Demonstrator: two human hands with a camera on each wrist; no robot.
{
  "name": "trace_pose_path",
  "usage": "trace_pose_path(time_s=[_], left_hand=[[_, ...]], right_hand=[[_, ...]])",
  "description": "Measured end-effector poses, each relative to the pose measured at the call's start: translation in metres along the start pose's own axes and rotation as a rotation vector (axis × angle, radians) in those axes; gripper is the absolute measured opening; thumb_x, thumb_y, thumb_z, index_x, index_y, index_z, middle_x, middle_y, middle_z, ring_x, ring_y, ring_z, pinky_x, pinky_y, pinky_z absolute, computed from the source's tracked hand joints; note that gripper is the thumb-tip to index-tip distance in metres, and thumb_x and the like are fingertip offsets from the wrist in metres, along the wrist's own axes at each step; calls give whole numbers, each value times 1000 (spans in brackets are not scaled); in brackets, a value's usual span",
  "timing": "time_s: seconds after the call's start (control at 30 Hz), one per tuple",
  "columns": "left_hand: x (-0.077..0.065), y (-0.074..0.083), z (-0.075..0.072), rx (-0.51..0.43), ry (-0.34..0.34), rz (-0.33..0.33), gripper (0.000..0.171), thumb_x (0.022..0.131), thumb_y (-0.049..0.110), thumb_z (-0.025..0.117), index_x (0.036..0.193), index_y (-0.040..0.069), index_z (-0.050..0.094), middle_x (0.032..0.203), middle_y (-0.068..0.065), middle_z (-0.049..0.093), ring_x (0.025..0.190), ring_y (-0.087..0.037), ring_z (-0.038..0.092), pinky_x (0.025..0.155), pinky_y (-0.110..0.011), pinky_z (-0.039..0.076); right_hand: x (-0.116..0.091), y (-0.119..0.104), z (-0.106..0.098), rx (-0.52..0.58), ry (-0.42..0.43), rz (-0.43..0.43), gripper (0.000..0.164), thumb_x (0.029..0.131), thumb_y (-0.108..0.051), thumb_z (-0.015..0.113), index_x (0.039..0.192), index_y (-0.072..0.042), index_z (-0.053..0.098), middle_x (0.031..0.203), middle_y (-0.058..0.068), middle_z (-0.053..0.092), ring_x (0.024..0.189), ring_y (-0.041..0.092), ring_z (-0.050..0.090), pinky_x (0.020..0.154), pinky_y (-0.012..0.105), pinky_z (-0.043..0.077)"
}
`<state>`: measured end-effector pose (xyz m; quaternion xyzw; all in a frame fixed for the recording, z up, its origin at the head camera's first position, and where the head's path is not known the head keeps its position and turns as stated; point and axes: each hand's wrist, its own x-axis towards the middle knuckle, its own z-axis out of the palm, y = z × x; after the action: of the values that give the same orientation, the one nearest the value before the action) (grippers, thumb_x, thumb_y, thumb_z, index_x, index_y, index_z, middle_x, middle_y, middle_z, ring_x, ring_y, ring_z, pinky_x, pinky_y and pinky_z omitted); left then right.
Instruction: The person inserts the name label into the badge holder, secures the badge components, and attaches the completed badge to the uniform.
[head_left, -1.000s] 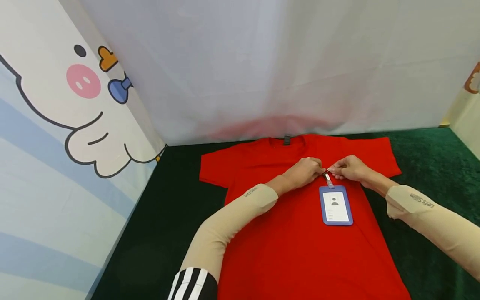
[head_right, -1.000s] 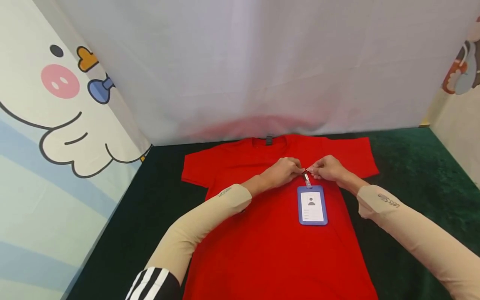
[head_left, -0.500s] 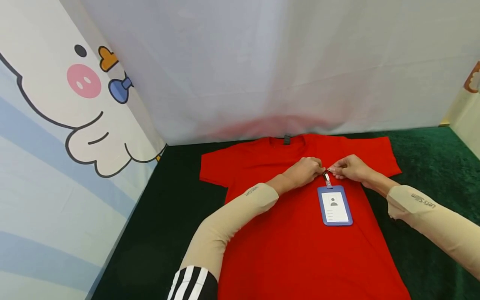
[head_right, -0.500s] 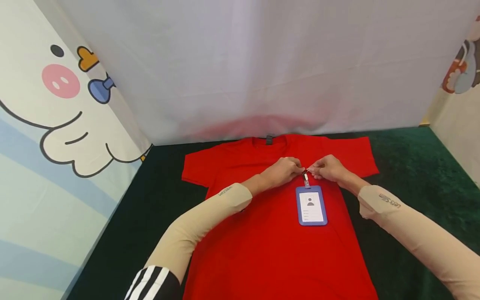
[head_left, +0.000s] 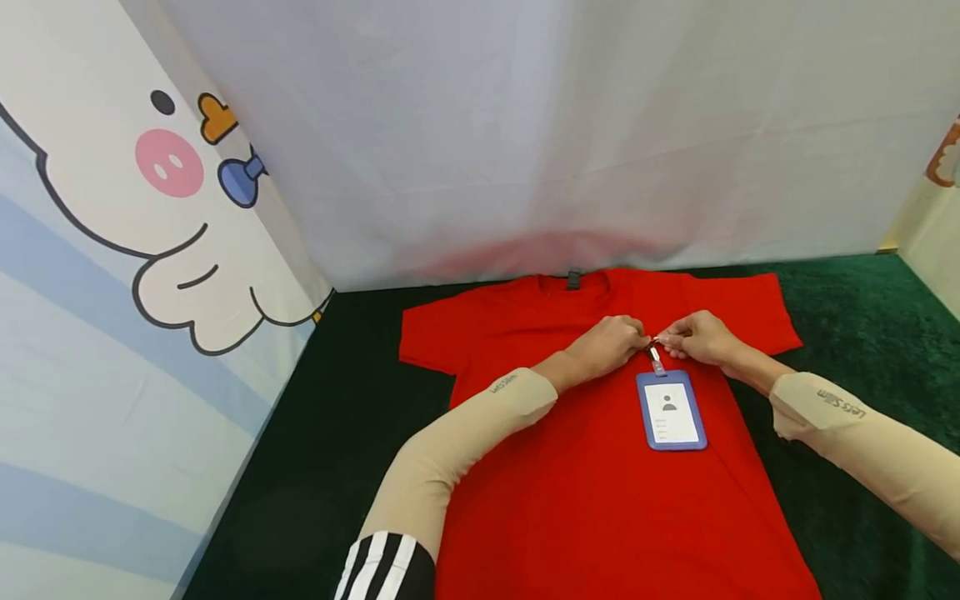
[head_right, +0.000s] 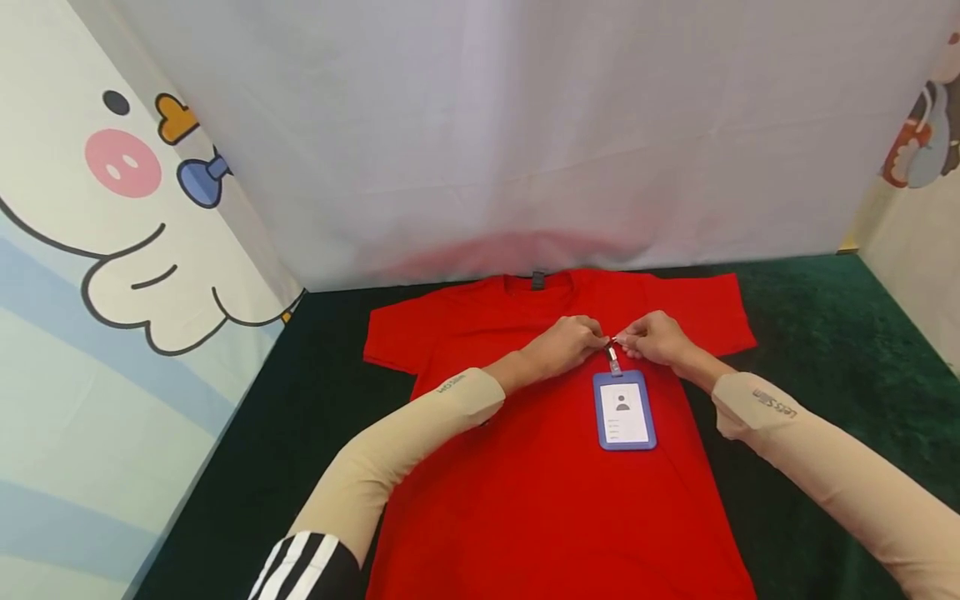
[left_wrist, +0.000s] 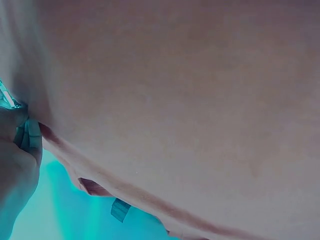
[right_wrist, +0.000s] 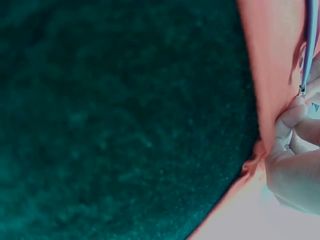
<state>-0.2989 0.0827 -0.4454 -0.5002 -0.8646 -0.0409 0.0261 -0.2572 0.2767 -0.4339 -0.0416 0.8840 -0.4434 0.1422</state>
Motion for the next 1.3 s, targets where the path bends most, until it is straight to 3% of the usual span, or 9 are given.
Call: trace_pose_path(time_s=[0.23,0.37,0.67,0.83,0.97,1.2,1.3], left_hand=[[2,1,0,47,-9,15,25,104,11,59,120,14,78,110,-3,75,102,-13,69,92,-17,55],[2,1,0,16,-7,6,24,104,11,59,120,13,78,111,-3,75,103,-12,69,92,-15,54],[4,-10,5,-218,35,-61,22,99,15,69,118,10,77,110,-4,76,103,-13,70,92,-14,52],[2,-19,12,-401,86,-78,21,95,16,73,114,9,79,107,-7,78,99,-16,72,84,-10,50],[3,-22,14,-503,78,-125,21,94,16,75,114,10,79,111,-6,79,103,-16,72,83,-9,48],[3,-29,13,-622,32,-261,23,93,20,77,115,16,80,117,-1,78,101,-8,68,81,-8,43],[3,-31,11,-661,17,-294,23,92,20,77,115,15,79,116,-2,78,95,-9,65,75,-9,42]], right_hand=[[0,2,1,4,-1,2,33,103,-6,59,121,22,61,91,9,71,71,4,61,67,12,53],[-1,4,1,2,1,5,33,103,-5,58,122,22,61,93,11,72,71,5,61,67,12,52],[-2,6,-1,6,-1,4,34,103,-5,58,124,21,60,102,19,72,74,4,63,69,12,54],[-3,12,0,17,-2,18,36,103,-12,60,125,16,62,95,6,75,76,5,64,72,13,53],[-4,16,-1,36,-6,10,36,103,-16,61,126,12,63,92,-1,75,76,5,65,73,13,54],[1,19,-3,135,-14,-27,38,102,-13,63,132,12,62,117,21,74,80,-2,71,77,15,57],[3,18,-4,121,-9,-37,40,101,-16,65,132,9,63,125,25,71,85,-1,70,79,14,57]])
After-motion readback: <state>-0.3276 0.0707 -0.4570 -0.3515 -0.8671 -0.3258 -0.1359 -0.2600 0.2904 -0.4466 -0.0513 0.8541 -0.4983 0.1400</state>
